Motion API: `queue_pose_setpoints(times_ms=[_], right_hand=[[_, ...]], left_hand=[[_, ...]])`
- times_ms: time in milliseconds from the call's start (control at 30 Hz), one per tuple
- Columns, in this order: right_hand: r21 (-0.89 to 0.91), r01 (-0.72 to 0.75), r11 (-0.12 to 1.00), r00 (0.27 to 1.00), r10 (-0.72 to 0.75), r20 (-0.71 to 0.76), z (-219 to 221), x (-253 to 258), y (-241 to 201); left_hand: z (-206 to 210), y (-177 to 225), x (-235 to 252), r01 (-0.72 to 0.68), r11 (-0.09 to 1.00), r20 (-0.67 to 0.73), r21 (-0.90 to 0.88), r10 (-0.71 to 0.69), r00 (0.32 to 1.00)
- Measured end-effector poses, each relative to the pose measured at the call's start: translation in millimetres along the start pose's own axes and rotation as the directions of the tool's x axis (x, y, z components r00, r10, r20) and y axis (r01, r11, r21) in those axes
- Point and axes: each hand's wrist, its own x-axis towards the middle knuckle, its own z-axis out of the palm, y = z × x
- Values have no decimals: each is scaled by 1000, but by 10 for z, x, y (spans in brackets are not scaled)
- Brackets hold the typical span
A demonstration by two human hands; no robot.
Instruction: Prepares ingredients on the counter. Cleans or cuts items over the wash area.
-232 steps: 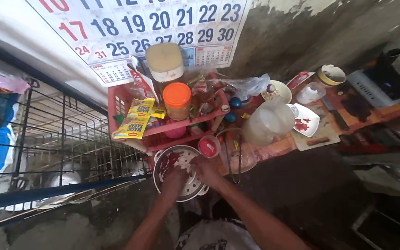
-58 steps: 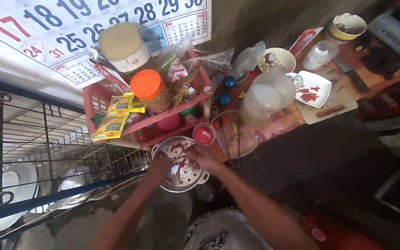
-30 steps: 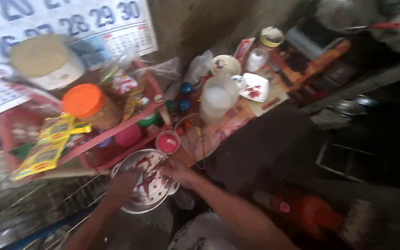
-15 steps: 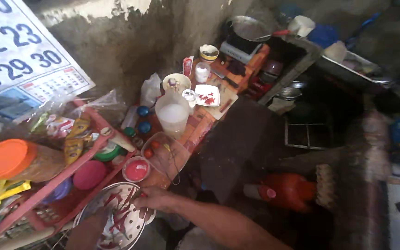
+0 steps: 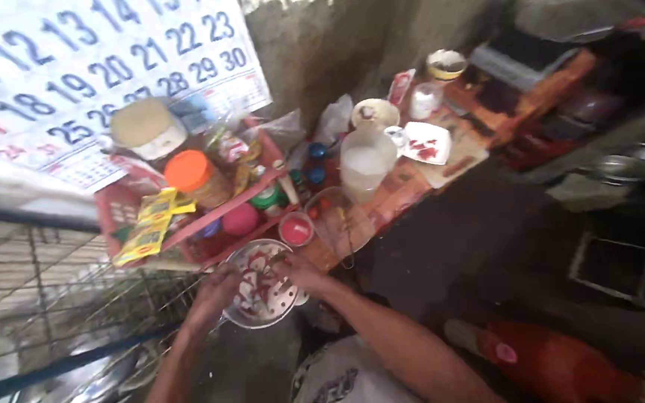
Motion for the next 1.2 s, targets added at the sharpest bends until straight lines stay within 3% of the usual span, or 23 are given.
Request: queue_pose_setpoints(times_ms=[100, 233, 300, 367, 433, 500, 567, 633, 800, 867, 933, 1000, 1067, 1200], right_hand=[[-22, 40, 999, 997, -38, 71, 128, 165, -21], [-64, -5, 998, 988, 14, 151, 225, 282, -92], [-86, -10, 996, 991, 21, 133, 189, 306, -61], [-113, -24, 993, 996, 33, 81, 104, 270, -35], [-82, -39, 996, 999, 41, 23, -3, 175, -17], [-30, -54, 998, 998, 53, -26, -117, 87, 38], [3, -65, 998, 996, 65, -53, -210, -27, 43], [29, -69, 997, 995, 71, -74, -275, -125, 56], [53, -63, 997, 995, 67, -78, -316, -235, 104], [30, -72, 997, 995, 74, -62, -257, -219, 85], [-7, -69, 998, 997, 68, -23, -123, -167, 55], [-47, -59, 997, 998, 60, 27, 28, -123, -15], [-74, -41, 996, 995, 48, 90, 153, -141, -127], [-206, 9, 978, 968, 44, 249, 225, -295, -252]], left_hand=[[16, 136, 7, -10, 1000, 110, -12, 12, 994], [17, 163, 125, -126, 991, 67, 48, 123, 990], [23, 131, 172, -172, 982, 58, 84, 168, 984], [62, 73, 239, -213, 949, 12, 232, 216, 976], [80, -3, 331, -205, 766, 44, 609, 225, 973], [176, -60, 407, -92, 501, 86, 861, 34, 996], [313, -125, 445, -21, 330, 45, 944, -65, 997], [385, -176, 472, 15, 281, 16, 960, -107, 994], [362, -152, 458, 89, 344, -35, 935, -161, 986], [267, -82, 333, 96, 555, -65, 827, -75, 995], [175, -98, 93, -10, 837, -105, 547, 80, 991], [217, -46, -240, -99, 968, -127, 229, 131, 983], [361, -8, -563, -128, 991, -160, 46, 134, 978], [679, -5, -975, -236, 969, -316, -72, 202, 927]])
